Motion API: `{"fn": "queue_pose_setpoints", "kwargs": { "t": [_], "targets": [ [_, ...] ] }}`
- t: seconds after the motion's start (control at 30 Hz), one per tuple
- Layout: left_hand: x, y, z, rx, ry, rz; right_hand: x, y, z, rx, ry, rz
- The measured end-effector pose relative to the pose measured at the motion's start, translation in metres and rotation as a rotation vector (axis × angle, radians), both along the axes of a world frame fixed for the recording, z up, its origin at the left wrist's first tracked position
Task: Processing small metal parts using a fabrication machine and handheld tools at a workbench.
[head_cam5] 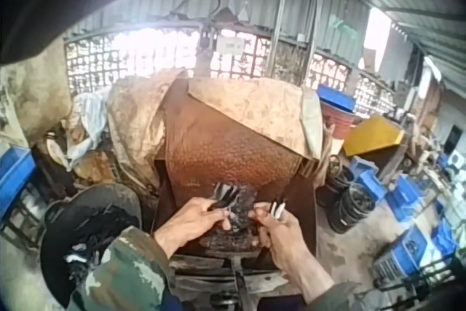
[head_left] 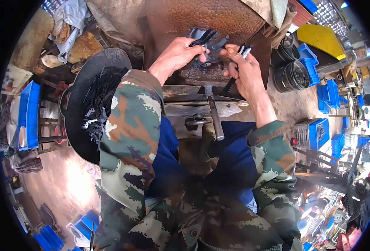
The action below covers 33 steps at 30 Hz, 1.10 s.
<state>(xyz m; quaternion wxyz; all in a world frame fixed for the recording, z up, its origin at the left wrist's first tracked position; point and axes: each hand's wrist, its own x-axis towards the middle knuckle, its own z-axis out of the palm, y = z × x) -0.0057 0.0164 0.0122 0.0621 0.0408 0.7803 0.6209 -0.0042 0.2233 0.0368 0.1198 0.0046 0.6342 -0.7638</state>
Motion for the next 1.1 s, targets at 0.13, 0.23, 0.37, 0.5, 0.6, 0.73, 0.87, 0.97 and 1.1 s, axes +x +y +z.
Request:
{"fn": "queue_pose_setpoints", "kwargs": {
  "t": [0.13, 0.23, 0.37, 0.5, 0.6, 0.73, 0.87, 0.97, 1.1],
  "targets": [
    [0.011, 0.011, 0.014, 0.250, -0.080, -0.053, -0.001, -0.010, -0.006, -0.055, 0.063, -0.020],
    [0.015, 0.010, 0.012, 0.347, -0.137, -0.073, 0.003, -0.017, -0.002, -0.036, 0.121, -0.041],
    [0.004, -0.001, 0.003, 0.372, -0.093, -0.060, 0.002, -0.008, -0.002, -0.019, 0.092, -0.095],
    [-0.008, -0.013, -0.014, 0.303, -0.160, 0.114, 0.004, -0.003, -0.003, -0.010, 0.110, -0.082],
    [-0.017, -0.018, -0.030, -0.015, -0.211, 0.100, 0.005, 0.002, -0.006, 0.020, 0.117, -0.080],
    [-0.018, -0.012, -0.035, -0.266, -0.174, -0.040, 0.008, 0.009, -0.003, 0.074, 0.140, -0.095],
    [-0.027, -0.021, -0.057, -0.376, 0.003, -0.132, 0.011, 0.009, -0.001, 0.122, 0.163, -0.082],
    [-0.031, -0.027, -0.070, -0.428, 0.170, -0.176, 0.011, 0.012, -0.004, 0.118, 0.163, -0.070],
    [-0.027, -0.027, -0.062, -0.551, 0.253, -0.237, 0.008, 0.020, -0.008, -0.001, 0.085, -0.023]
  ]
}}
